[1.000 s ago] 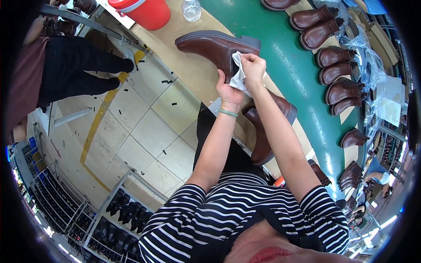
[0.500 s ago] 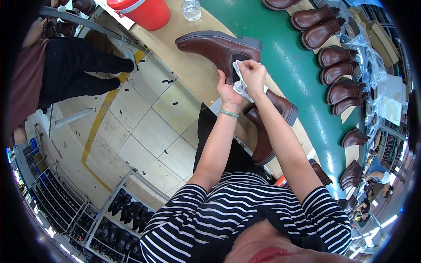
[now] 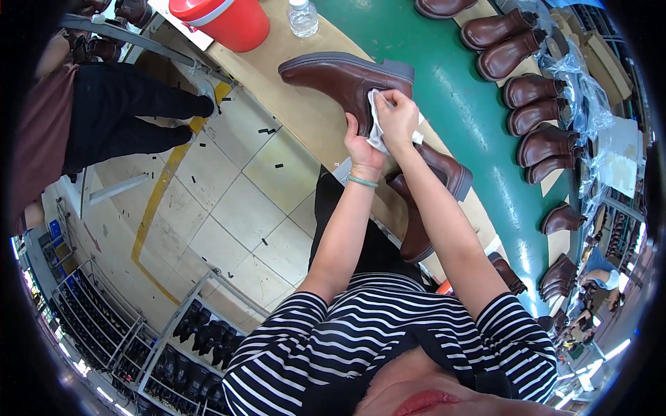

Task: The recorder is polishing and cleaning boots on a factory assembly line.

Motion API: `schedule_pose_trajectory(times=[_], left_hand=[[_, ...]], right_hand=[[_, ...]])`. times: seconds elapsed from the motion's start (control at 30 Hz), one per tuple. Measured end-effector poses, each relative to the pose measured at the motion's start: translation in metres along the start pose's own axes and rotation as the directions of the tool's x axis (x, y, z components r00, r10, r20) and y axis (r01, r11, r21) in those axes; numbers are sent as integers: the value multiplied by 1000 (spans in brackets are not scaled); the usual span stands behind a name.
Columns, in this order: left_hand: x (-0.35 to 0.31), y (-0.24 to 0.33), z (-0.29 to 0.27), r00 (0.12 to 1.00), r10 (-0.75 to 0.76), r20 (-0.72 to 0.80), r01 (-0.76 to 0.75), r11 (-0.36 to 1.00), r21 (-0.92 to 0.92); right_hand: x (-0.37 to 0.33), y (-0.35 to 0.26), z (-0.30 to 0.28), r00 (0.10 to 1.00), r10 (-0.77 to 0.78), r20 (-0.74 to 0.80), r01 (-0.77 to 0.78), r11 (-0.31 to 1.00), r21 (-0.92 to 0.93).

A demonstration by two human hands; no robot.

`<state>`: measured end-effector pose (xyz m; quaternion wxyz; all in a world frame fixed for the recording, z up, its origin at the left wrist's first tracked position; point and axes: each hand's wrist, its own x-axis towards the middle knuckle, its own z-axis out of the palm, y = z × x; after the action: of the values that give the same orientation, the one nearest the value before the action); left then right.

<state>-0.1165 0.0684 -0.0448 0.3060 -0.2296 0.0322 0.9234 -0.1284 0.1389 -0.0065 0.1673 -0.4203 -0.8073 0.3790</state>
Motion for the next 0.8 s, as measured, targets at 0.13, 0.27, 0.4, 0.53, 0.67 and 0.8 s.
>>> schedule_pose_trajectory(times=[0.13, 0.27, 0.4, 0.53, 0.67, 0.8], left_hand=[[1, 3, -5, 1000, -15, 1, 15, 1000, -6], [5, 4, -8, 999, -43, 28, 44, 999, -26], [1, 0, -10, 1000, -12, -7, 12, 1000, 8], [1, -1, 5, 1000, 7, 28, -7, 1000, -8], [2, 2, -3, 1000, -16, 19, 16, 1000, -7], [4, -2, 5, 999, -8, 35, 9, 1000, -13]], right_hand=[[-8, 2, -5, 999, 31, 40, -30, 999, -36], [1, -8, 3, 1000, -2, -31, 2, 1000, -17], [-7, 8, 2, 998, -65, 3, 65, 998, -28], [10, -8, 3, 998, -12, -59, 10, 999, -42], [-4, -1, -2, 999, -44, 23, 45, 997, -57], [11, -5, -1, 998, -3, -57, 2, 1000, -14]])
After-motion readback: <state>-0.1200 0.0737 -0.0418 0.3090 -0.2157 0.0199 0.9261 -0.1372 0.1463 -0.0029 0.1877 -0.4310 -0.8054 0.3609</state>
